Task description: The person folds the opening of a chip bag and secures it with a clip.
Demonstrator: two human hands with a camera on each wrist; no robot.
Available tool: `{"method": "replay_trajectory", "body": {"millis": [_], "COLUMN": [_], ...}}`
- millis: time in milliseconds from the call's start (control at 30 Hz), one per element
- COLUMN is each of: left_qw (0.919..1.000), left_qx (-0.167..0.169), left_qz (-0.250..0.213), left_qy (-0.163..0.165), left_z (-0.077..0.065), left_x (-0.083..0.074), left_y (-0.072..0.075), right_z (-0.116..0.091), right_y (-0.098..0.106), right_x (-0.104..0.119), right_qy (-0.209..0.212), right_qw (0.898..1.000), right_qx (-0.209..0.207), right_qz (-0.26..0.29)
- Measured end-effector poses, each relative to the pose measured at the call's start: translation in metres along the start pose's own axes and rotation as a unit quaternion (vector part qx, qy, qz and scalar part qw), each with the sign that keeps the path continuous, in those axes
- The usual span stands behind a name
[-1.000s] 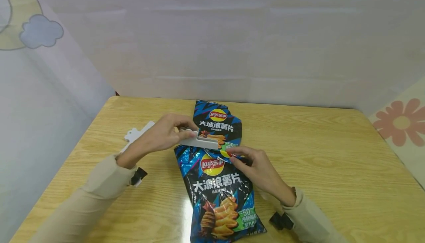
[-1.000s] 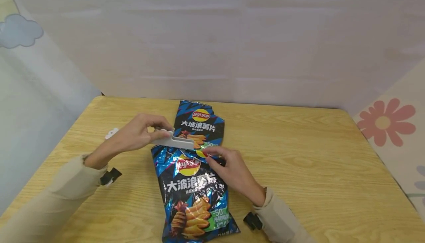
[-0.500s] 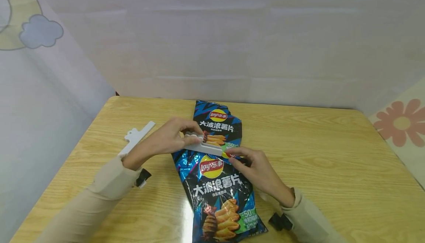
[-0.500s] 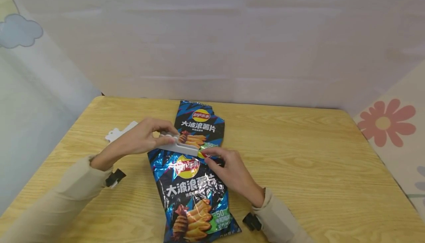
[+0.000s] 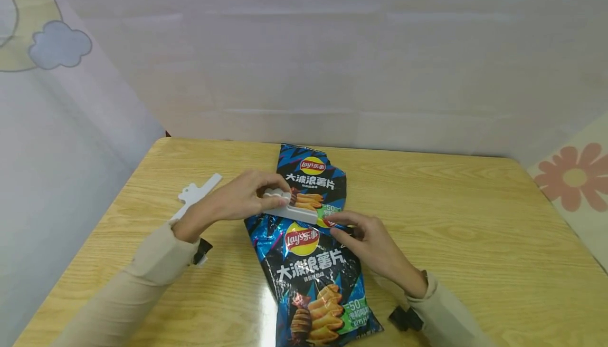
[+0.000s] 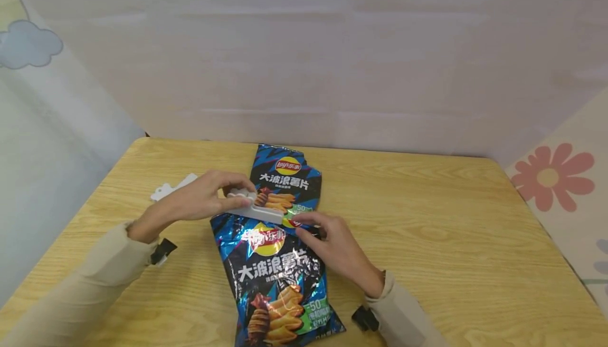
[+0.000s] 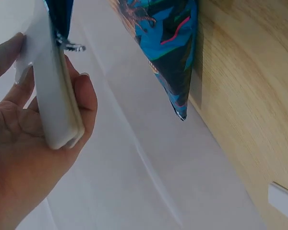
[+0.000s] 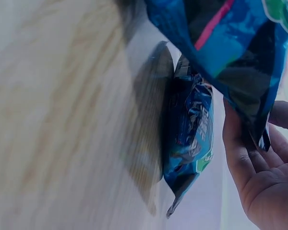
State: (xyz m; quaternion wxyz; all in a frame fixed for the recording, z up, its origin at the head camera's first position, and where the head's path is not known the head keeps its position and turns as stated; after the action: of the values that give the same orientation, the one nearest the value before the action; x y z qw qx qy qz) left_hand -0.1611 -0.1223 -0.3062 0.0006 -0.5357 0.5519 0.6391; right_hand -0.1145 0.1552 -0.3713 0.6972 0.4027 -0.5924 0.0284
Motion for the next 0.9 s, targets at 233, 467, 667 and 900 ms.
{"method": "replay_trajectory", "body": {"millis": [233, 467, 667, 900], "left_qw": [0.9998, 0.9992, 0.9982, 0.9987], "left_qx": [0.004, 0.01, 0.014, 0.019], "left_qz": [0.007, 0.026, 0.042, 0.035], "left_qy": [0.016, 0.029, 0.04, 0.032], "left_z": [-0.002, -0.001, -0.002, -0.003], "left_x": [0.001, 0.001, 0.005, 0.008], "left_y": [0.001, 0.001, 0.002, 0.004], "right_z": [-0.007, -0.012, -0.014, -0.015], "right_y": [0.005, 0.007, 0.008, 0.009], "right_x": [-0.004, -0.005, -0.007, -0.006], "right_qy": [0.0, -0.02, -0.032, -0.04], "right_qw": [1.0, 1.0, 0.999, 0.999], "right_qx": [-0.003, -0.005, -0.009, -0.012], "right_qz": [0.009, 0.009, 0.008, 0.02]}}
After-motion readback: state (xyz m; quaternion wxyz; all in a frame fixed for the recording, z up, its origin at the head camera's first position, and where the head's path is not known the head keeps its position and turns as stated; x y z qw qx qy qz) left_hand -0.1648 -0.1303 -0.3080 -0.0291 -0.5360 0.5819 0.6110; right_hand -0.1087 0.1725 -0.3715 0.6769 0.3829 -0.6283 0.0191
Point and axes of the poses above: each hand's wrist, its own z-axis towards the middle knuckle, its own y-axis out of the back of the hand, x = y × z, the point moved 1 cm from there along z, towards the middle knuckle, and after that the axes turned 13 degrees about x, right-handed, at the moved point
